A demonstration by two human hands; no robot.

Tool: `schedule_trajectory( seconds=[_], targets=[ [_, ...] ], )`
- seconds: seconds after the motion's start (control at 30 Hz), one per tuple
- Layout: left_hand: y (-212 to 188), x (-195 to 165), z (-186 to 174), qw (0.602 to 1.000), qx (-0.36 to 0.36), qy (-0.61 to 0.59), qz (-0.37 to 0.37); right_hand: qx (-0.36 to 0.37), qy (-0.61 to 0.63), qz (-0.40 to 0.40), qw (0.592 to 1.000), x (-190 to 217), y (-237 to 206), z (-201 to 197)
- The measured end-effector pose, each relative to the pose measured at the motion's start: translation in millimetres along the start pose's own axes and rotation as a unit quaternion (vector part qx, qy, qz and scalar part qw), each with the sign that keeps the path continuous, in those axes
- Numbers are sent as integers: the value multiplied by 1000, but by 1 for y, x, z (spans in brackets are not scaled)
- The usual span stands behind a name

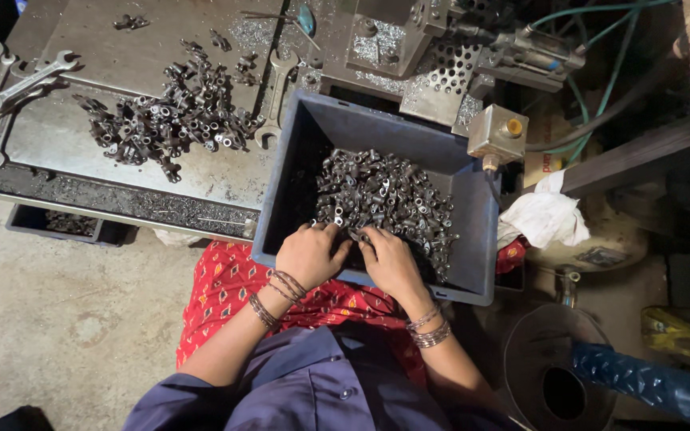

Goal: The person sits at a machine bench and picks small black metal fittings one at a time from a blue bin, briefly turns them in their hands, and places some into the fixture of a bench drilling/tapping machine, occasionally moving parts aside on the table.

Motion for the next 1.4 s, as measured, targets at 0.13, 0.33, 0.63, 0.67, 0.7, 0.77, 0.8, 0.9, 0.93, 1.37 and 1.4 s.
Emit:
schedule_trajectory(
  seconds=[0.13,0.33,0.63,0.67,0.7,0.77,0.8,0.9,0.93,1.37,1.4],
  targets=[
    [0,-1,-1,1000,-4,3,6,-2,2,-7,1000,1,-1,0],
    [0,-1,-1,1000,-5,4,4,-3,-6,-8,1000,-1,-1,0],
    [0,0,-1,1000,-6,8,0,0,-14,9,1000,-1,0,0],
    [0,0,-2,1000,-8,6,1,1,-12,11,1000,-1,0,0],
    [0,-1,-2,1000,-10,5,3,3,-10,14,1000,-1,0,0],
    [0,0,-2,1000,-9,6,2,4,-9,14,1000,0,0,0],
    [0,0,-1,1000,-8,6,1,4,-10,12,1000,1,0,0],
    [-1,0,-2,1000,-11,6,4,3,-12,9,1000,1,0,0],
    [-1,-1,-2,1000,-11,6,4,2,-12,9,1000,1,0,0],
    [-1,-2,-5,1000,-21,9,7,0,2,2,1000,-1,1,0],
    [-1,-2,-5,1000,-24,8,8,-1,1,-1,1000,0,0,0]
  ],
)
Point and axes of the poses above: each hand's wrist, its own y-axis towards the middle knuckle, its own z-axis out of the palm, x = y × z, the point moved 9 cm from there along y, towards the middle knuckle, and after that the axes turned 8 degrees about y, right-handed, at the moved point
